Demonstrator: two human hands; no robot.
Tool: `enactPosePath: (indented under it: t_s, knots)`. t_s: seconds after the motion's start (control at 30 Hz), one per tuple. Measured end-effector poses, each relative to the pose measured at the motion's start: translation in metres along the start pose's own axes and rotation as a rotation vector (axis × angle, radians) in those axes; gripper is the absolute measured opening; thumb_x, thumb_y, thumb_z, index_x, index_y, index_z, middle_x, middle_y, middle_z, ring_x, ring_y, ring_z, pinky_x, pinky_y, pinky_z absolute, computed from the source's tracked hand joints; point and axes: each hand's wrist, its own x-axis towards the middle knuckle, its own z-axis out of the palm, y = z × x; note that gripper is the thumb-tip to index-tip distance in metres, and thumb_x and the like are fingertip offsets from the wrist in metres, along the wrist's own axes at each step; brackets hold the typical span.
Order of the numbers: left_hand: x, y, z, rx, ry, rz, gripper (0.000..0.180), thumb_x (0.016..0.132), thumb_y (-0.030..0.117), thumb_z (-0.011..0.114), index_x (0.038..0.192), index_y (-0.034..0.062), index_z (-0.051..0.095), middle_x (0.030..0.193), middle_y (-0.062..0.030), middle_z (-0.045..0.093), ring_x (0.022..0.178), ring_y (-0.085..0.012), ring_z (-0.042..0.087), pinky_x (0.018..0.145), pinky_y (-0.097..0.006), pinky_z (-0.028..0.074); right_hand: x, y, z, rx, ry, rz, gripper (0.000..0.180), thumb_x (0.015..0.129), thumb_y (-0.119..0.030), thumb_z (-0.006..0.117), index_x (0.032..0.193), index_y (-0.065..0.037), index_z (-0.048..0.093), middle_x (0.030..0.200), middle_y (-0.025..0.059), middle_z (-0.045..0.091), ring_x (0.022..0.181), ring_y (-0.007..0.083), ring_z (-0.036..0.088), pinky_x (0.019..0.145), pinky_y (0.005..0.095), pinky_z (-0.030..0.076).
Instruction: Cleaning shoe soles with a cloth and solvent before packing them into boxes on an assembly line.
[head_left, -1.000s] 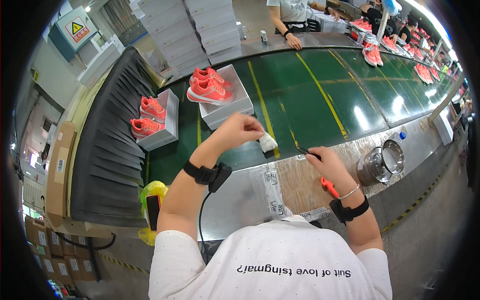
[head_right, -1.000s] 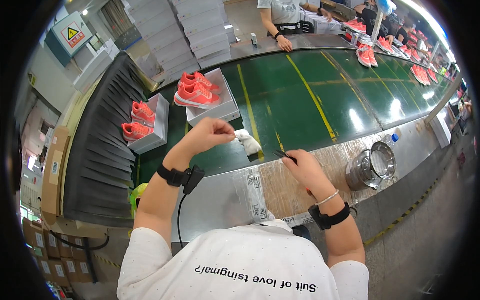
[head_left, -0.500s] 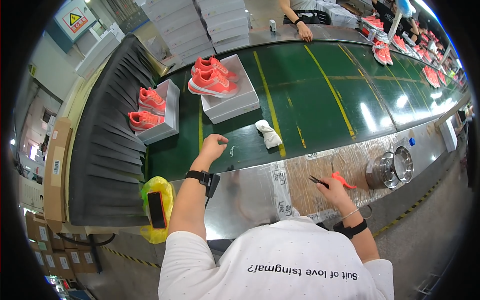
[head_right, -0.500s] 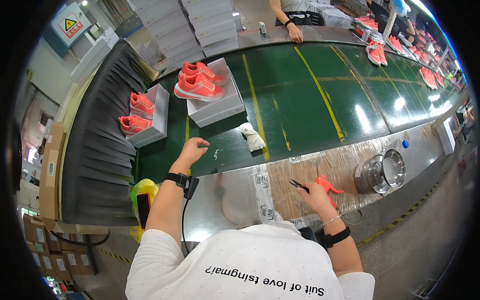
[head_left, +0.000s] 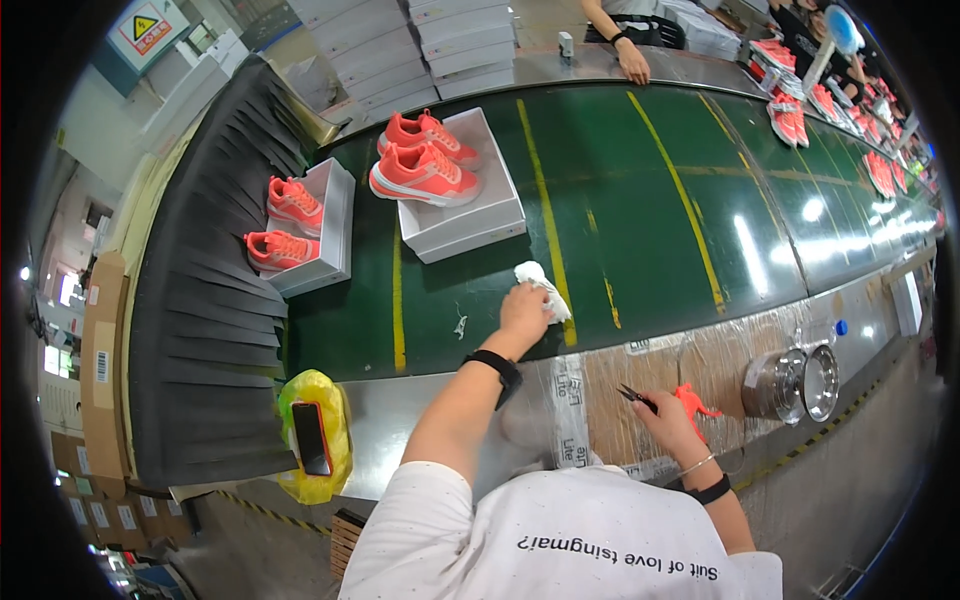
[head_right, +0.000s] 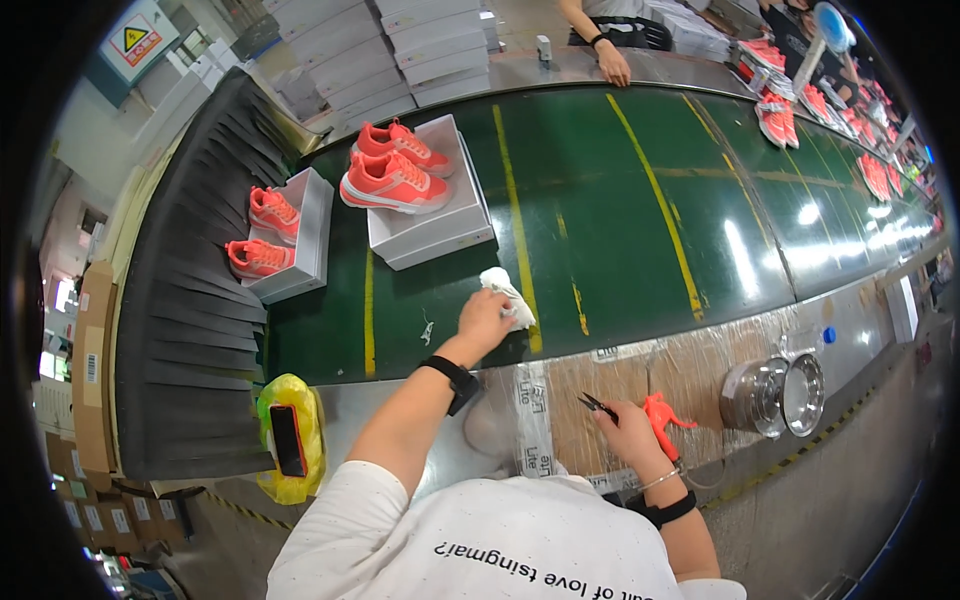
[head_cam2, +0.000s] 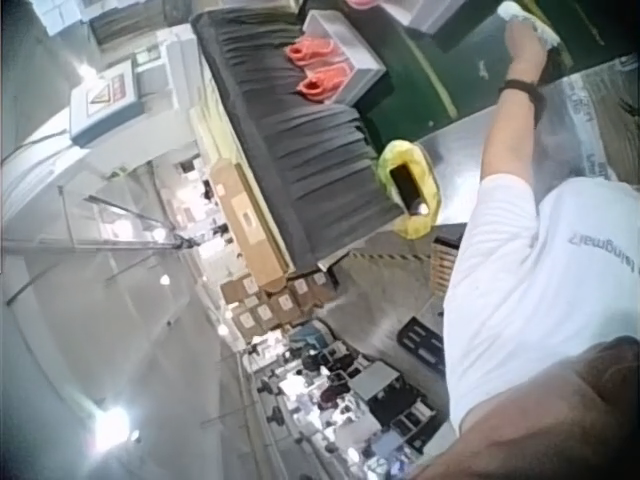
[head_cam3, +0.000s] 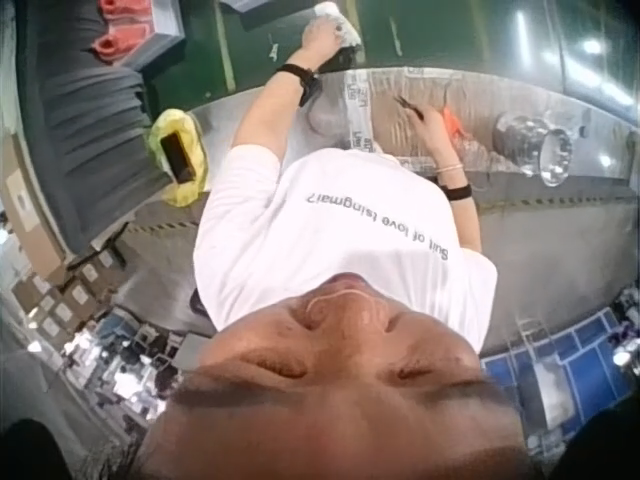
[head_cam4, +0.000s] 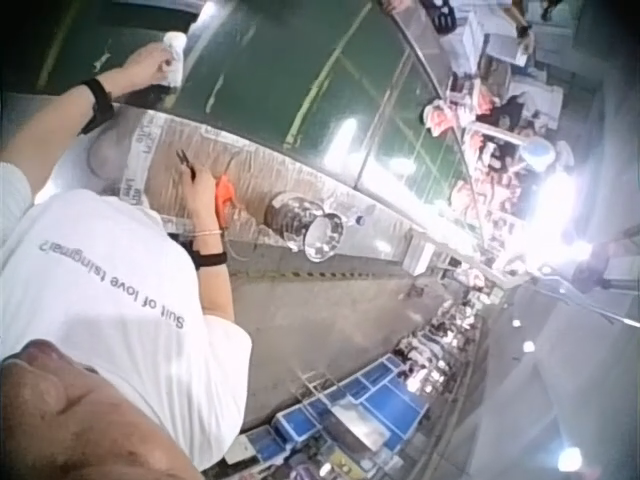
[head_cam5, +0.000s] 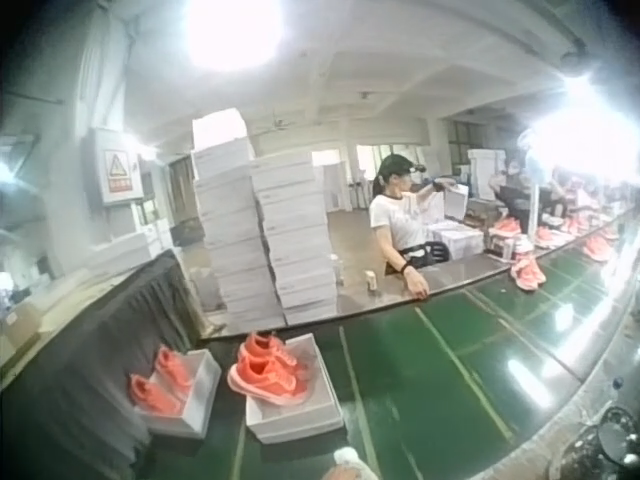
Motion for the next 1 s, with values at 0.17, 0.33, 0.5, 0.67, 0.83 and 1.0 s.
enactPosePath:
  t_s: [0.17, 0.33, 0.5, 0.67, 0.83, 1.0]
  knots:
    - [0.005, -0.008, 0.021, 0.058, -0.005, -0.018, 0.007, 0.075, 0.01, 0.064, 0.08, 0.0066, 0.06, 0.09, -0.0143, 0.054, 0.094, -0.0334, 0.053, 0.08, -0.041, 0.045, 0.006, 0.009, 0.003, 0.084, 0.04, -0.04, 0.028, 0.085, -0.017, 0.058, 0.1, 0.007, 0.06, 0.078, 0.0194, 0.061, 0.069, 0.0256, 0.058, 0.063, 0.0336, 0.045]
    - [0.006, -0.013, 0.005, -0.101, 0.009, 0.006, 0.011, 0.079, 0.012, 0.061, 0.082, 0.0022, 0.058, 0.09, -0.0168, 0.055, 0.089, -0.0353, 0.054, 0.078, -0.042, 0.045, 0.012, -0.003, 0.0, 0.089, 0.004, -0.024, 0.027, 0.085, -0.017, 0.058, 0.1, 0.005, 0.061, 0.078, 0.0196, 0.06, 0.07, 0.0273, 0.058, 0.064, 0.0348, 0.045]
    - [0.005, -0.006, -0.038, -0.19, -0.19, 0.075, 0.016, 0.081, 0.015, 0.06, 0.085, -0.0004, 0.057, 0.084, -0.0184, 0.058, 0.081, -0.0349, 0.057, 0.072, -0.04, 0.046, 0.017, -0.029, -0.012, -0.014, 0.095, -0.152, 0.026, 0.085, -0.016, 0.057, 0.103, 0.002, 0.06, 0.08, 0.0192, 0.059, 0.074, 0.0325, 0.058, 0.066, 0.0373, 0.045]
    - [-0.007, 0.028, -0.073, -0.404, -0.571, -0.034, 0.016, 0.086, 0.016, 0.059, 0.084, 0.0006, 0.055, 0.085, -0.0072, 0.061, 0.077, -0.0135, 0.055, 0.07, -0.028, 0.045, 0.016, -0.06, -0.018, -0.048, 0.15, -0.273, 0.028, 0.085, -0.018, 0.056, 0.108, -0.002, 0.057, 0.089, 0.0156, 0.057, 0.081, 0.0332, 0.058, 0.07, 0.0407, 0.046]
    - [-0.029, 0.05, -0.073, -0.506, -0.732, -0.043, 0.017, 0.089, 0.018, 0.057, 0.084, 0.0014, 0.055, 0.087, -0.0033, 0.061, 0.08, -0.0092, 0.053, 0.072, -0.025, 0.044, 0.011, -0.06, -0.013, -0.187, 0.119, -0.312, 0.027, 0.085, -0.021, 0.056, 0.106, -0.004, 0.058, 0.093, 0.0143, 0.057, 0.085, 0.0319, 0.058, 0.073, 0.0413, 0.047]
    - [-0.04, 0.069, -0.068, -0.414, -0.822, 0.025, 0.017, 0.088, 0.018, 0.058, 0.088, 0.0005, 0.058, 0.085, -0.0025, 0.061, 0.079, -0.009, 0.053, 0.073, -0.024, 0.044, 0.006, -0.054, -0.008, -0.294, 0.067, -0.328, 0.027, 0.085, -0.022, 0.056, 0.106, -0.004, 0.059, 0.094, 0.0137, 0.057, 0.089, 0.0309, 0.058, 0.075, 0.0411, 0.048]
